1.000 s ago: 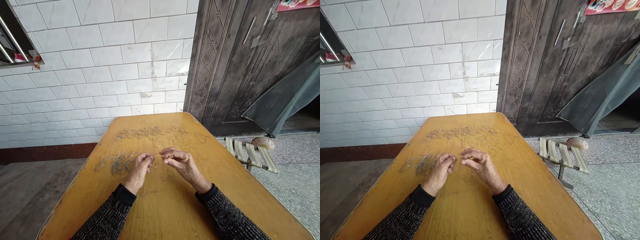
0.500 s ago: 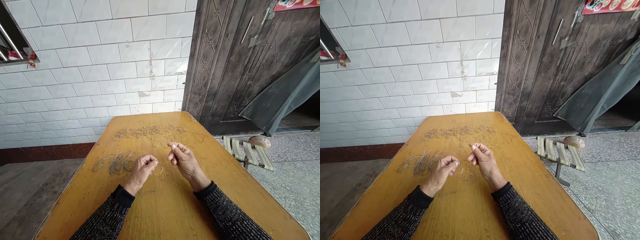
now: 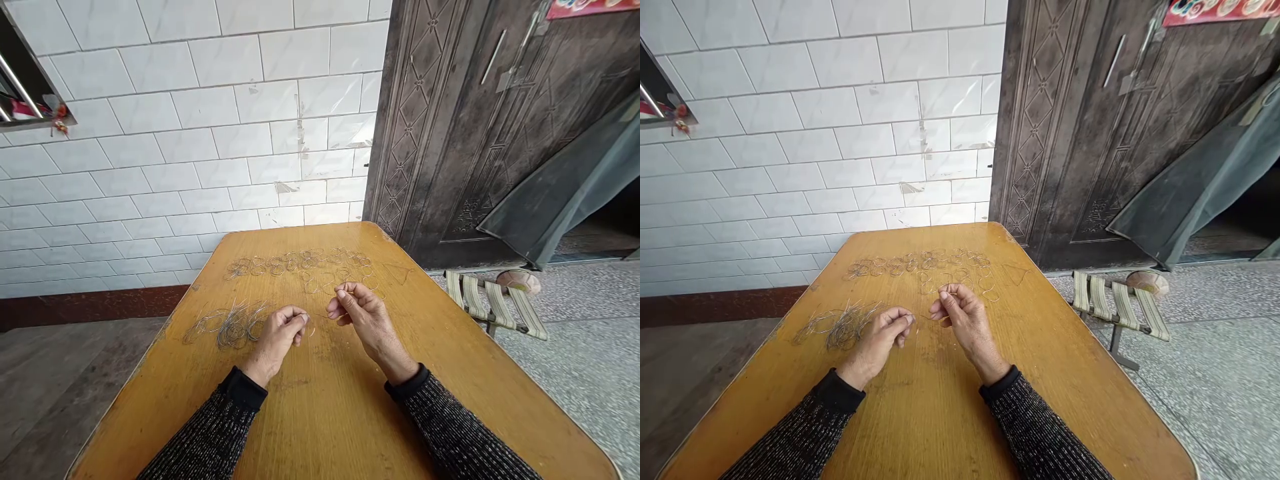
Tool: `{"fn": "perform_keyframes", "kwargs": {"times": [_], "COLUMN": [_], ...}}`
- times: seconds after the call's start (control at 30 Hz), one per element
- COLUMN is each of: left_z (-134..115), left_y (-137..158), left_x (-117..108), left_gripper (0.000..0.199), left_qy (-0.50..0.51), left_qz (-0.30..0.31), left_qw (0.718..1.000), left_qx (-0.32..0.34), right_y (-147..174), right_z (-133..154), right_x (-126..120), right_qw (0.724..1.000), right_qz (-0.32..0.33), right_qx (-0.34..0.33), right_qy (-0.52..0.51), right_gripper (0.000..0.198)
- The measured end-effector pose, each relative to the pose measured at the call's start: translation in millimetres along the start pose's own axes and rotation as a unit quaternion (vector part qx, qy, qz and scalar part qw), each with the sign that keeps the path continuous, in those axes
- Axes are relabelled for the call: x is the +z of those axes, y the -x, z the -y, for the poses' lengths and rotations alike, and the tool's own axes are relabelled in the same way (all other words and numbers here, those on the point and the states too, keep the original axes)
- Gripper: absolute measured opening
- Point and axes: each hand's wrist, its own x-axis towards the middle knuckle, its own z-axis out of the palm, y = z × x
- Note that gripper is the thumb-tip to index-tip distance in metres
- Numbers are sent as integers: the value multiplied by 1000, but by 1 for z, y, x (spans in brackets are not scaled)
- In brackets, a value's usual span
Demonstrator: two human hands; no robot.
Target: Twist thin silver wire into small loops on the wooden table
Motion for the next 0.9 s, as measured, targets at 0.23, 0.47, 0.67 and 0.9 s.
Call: {"fn": "perform_keyframes", "kwargs": {"times": [0.23, 0.47, 0.67, 0.9], "left_z": [4, 4, 4, 2], "left_y": [2, 1, 1, 6], "left_x": [7, 8, 7, 14], "left_gripper": [20, 19, 20, 20], "left_qy": [204, 206, 195, 289], "left_qz": [-9, -28, -75, -84], "left_qw": [976, 977, 978, 953], "left_qx": [-76, -42, -13, -32], "right_y": [5, 3, 5, 7], "right_z": [3, -1, -1, -2], "right_x": [3, 4, 7, 9], "right_qw": [999, 999, 999, 995], "right_qz": [34, 23, 39, 89], "right_qx": [-28, -13, -14, -34], "right_qy": [-11, -27, -23, -15], "right_gripper": [26, 28, 29, 25]}}
